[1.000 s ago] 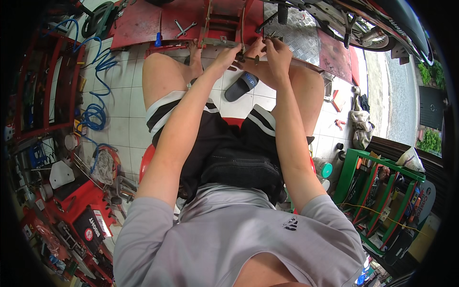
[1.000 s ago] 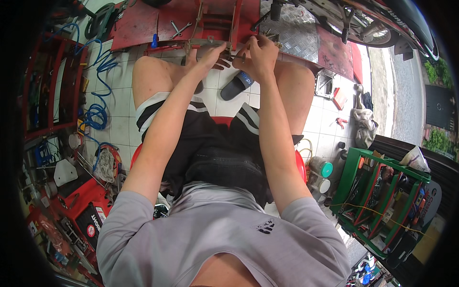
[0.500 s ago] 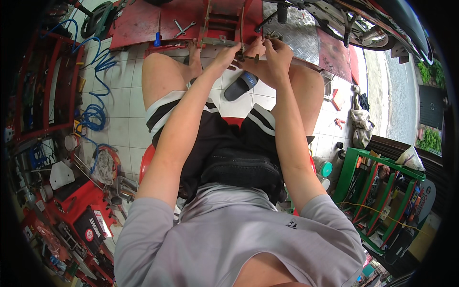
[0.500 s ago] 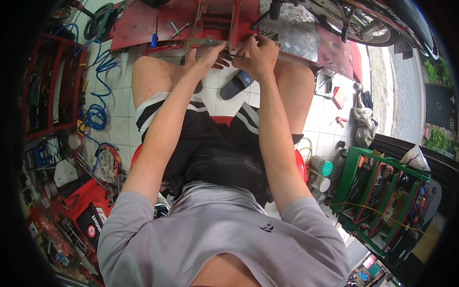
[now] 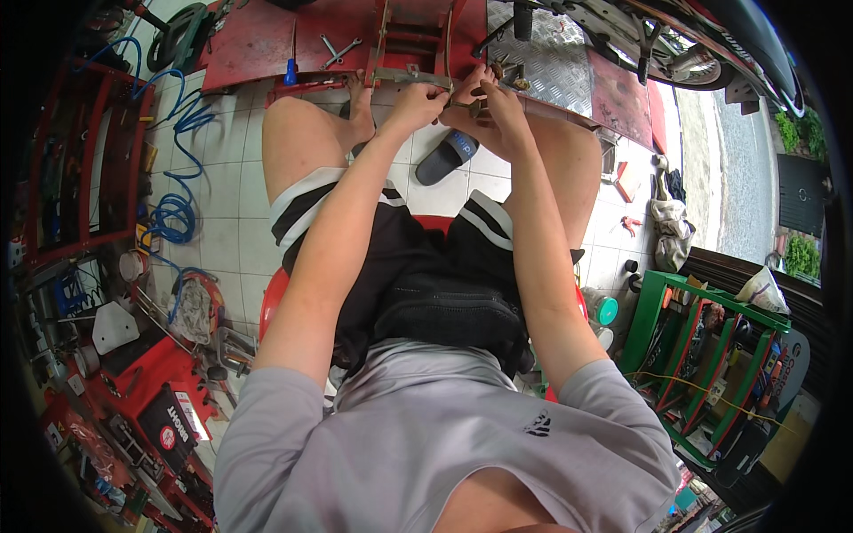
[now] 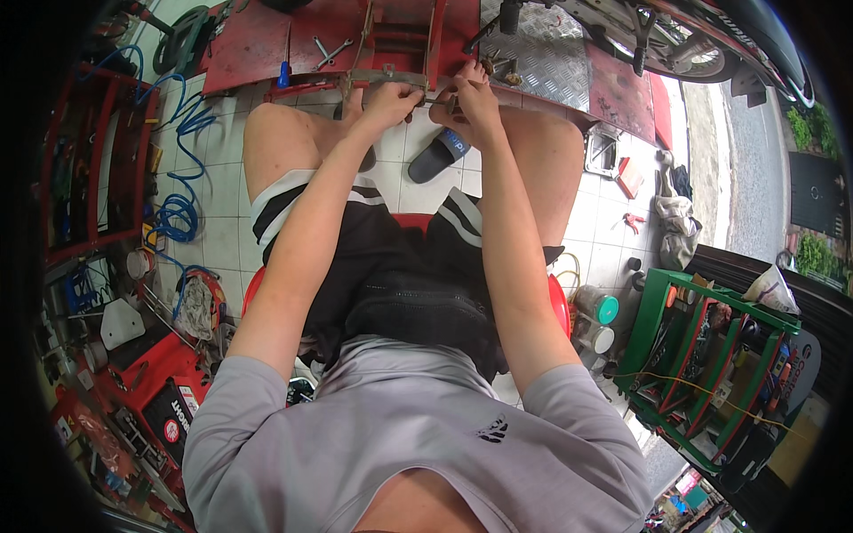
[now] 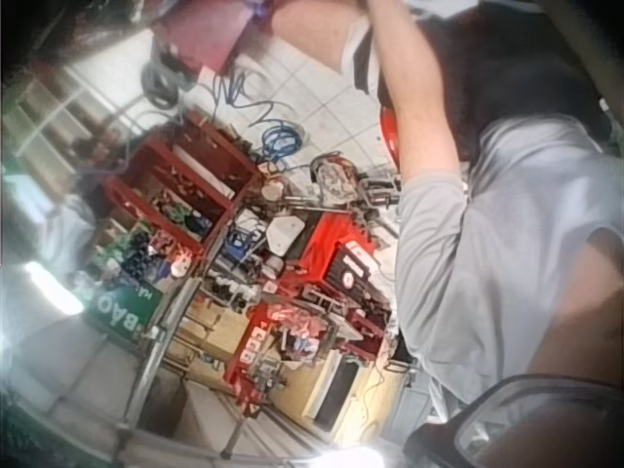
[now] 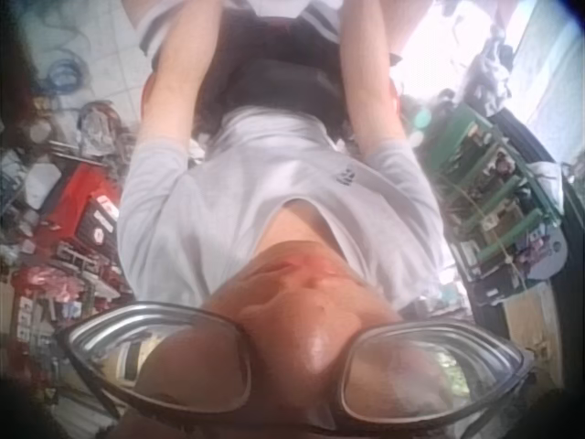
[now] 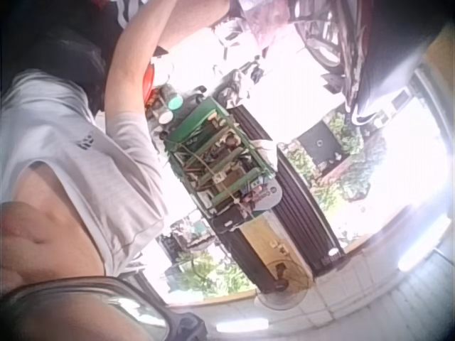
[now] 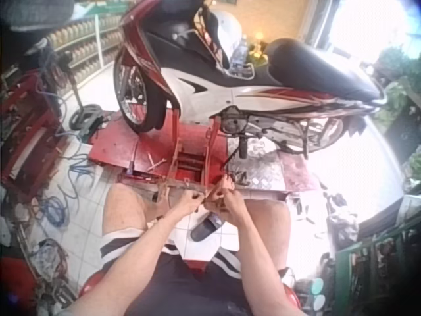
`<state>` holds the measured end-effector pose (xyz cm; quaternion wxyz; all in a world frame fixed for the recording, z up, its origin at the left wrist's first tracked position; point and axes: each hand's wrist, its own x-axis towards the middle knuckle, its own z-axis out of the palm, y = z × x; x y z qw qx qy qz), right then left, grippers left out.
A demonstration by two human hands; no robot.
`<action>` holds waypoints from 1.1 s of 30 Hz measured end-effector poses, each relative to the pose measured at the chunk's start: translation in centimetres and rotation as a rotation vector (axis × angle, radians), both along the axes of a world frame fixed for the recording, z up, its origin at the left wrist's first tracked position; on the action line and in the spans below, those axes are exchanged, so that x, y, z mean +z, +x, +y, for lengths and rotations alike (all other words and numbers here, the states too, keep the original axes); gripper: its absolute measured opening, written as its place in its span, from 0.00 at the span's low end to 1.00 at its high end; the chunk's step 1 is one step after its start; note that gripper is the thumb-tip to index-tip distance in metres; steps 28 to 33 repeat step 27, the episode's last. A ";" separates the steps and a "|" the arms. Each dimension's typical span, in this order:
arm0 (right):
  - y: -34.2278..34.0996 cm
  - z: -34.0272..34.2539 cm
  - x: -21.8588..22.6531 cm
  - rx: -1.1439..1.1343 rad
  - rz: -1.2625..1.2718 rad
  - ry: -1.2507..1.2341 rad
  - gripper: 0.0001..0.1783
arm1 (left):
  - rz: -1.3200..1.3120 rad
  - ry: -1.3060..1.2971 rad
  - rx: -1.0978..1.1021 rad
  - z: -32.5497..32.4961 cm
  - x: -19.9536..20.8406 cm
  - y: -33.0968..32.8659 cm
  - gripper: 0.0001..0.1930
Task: The person sits on a low stool and works on the underside of a motorcycle, using a wrench to tighten bolts on a metal bracket. They then remove the bracket, clean it with a cloth, and reattach it to the motorcycle frame.
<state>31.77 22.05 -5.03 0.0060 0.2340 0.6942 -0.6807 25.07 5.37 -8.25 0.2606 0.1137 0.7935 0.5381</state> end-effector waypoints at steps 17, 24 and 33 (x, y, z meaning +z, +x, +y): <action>-0.8 -0.2 -1.2 -0.147 -0.305 -0.815 0.34 | 0.076 -0.025 0.089 -0.1 -0.1 0.1 0.15; -1.7 -0.5 -2.2 -0.227 -0.189 -0.931 0.43 | 0.048 0.010 0.072 -0.4 -0.6 -0.2 0.15; -2.0 0.0 -3.3 -0.155 -0.126 -0.890 0.51 | -0.034 0.088 0.106 -0.4 -0.4 -0.1 0.12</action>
